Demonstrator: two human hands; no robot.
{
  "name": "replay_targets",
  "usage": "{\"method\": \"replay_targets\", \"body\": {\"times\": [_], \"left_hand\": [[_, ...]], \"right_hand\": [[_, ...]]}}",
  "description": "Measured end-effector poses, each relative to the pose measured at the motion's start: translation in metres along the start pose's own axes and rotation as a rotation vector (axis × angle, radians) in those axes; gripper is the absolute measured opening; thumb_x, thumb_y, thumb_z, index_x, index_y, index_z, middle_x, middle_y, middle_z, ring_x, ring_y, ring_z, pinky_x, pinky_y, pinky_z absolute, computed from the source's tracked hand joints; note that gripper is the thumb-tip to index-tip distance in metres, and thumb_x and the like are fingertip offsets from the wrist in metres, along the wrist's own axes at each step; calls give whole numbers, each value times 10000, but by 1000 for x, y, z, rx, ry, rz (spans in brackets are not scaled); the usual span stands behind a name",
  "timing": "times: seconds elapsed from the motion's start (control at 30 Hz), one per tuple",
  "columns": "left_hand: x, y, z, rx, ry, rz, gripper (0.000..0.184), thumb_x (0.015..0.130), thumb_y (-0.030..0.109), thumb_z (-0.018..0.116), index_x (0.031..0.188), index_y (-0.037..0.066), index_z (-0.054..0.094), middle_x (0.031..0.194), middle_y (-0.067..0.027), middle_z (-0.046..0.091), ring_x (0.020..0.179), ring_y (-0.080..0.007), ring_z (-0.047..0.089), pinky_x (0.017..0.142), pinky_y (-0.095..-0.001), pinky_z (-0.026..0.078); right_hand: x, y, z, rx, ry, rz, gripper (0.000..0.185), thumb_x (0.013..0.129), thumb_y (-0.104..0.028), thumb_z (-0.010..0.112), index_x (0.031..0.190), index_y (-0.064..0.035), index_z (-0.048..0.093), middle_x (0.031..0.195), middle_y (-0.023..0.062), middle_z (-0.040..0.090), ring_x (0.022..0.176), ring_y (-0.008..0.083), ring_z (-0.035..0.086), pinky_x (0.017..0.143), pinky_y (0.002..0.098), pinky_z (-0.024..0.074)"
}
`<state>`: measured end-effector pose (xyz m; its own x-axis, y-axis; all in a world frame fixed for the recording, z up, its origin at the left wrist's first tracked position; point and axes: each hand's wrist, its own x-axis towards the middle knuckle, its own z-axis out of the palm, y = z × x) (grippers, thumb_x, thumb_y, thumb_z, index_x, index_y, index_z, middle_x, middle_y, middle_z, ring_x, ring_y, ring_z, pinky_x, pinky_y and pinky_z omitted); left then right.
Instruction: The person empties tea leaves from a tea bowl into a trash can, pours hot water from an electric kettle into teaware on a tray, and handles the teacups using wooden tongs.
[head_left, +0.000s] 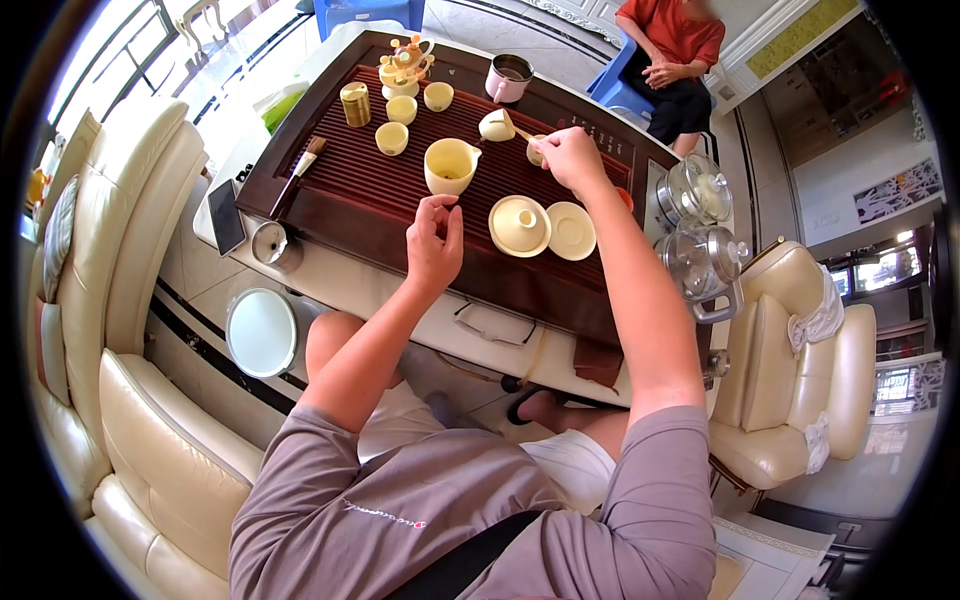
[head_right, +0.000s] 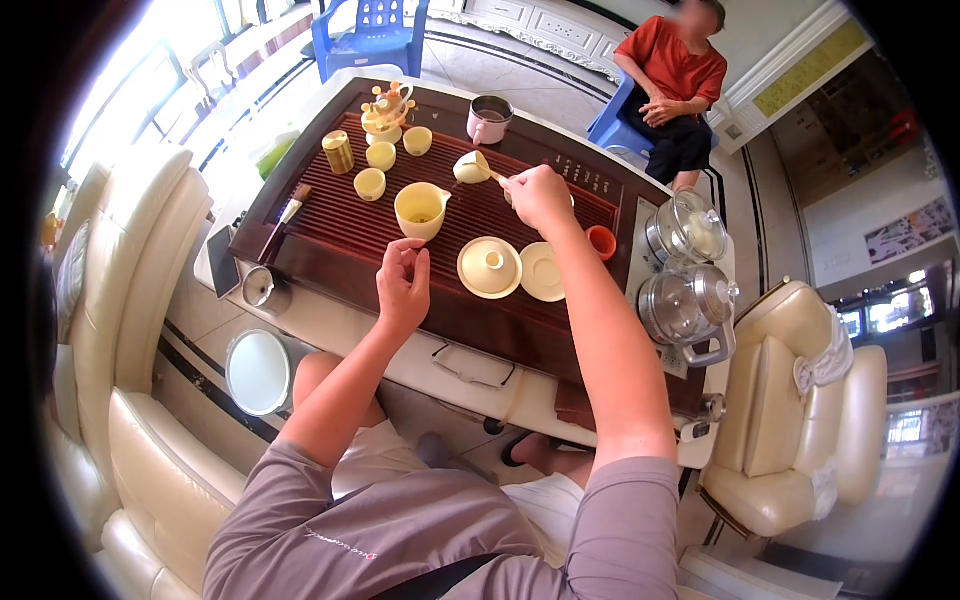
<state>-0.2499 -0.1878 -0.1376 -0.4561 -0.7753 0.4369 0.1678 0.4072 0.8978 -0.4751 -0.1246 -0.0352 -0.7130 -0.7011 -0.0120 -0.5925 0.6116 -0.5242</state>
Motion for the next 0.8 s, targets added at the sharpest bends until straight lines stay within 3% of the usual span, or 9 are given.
{"method": "replay_targets", "body": {"times": [0.17,0.27,0.37,0.47,0.53,0.77,0.8], "left_hand": [[0,1,0,1,3,8,125,937,11,607,1056,16,566,599,-18,503,517,-86,462,494,-247,376],[0,0,0,16,-1,0,127,936,12,609,1055,16,567,601,-18,505,520,-88,466,501,-249,384],[-1,-2,1,20,10,-6,128,933,12,611,1053,14,569,602,-17,505,524,-90,468,510,-251,392],[0,-2,0,36,6,9,131,932,13,612,1055,13,570,604,-16,506,530,-91,473,516,-252,398],[-1,-5,1,40,21,51,111,967,48,586,1072,26,557,588,6,478,524,-56,419,485,-232,328],[-1,-2,1,27,10,41,110,967,45,584,1073,28,562,592,9,466,529,-58,408,501,-230,326],[-1,-2,0,54,5,35,117,958,39,592,1070,20,565,608,-2,493,538,-75,451,512,-241,363]], "right_hand": [[3,17,11,537,-58,170,277,914,-249,691,771,-16,738,640,43,663,548,107,569,528,295,440],[1,16,8,665,-145,337,252,936,-246,672,805,-37,722,625,4,614,511,77,482,470,253,362],[-1,18,7,839,-202,390,203,948,-247,660,863,-67,701,657,-27,582,506,49,424,453,209,294],[-2,22,5,1020,-265,436,184,956,-245,648,879,-83,689,689,-43,574,511,45,409,453,200,279],[-3,24,7,1074,-296,449,179,964,-244,634,893,-87,682,699,-47,567,517,41,408,455,196,278],[-8,27,4,1339,-406,437,158,995,-224,561,982,-86,637,744,-39,536,535,41,396,448,185,273],[-10,26,3,1407,-424,411,157,998,-219,553,991,-83,630,748,-33,534,534,42,395,446,183,271]]}}
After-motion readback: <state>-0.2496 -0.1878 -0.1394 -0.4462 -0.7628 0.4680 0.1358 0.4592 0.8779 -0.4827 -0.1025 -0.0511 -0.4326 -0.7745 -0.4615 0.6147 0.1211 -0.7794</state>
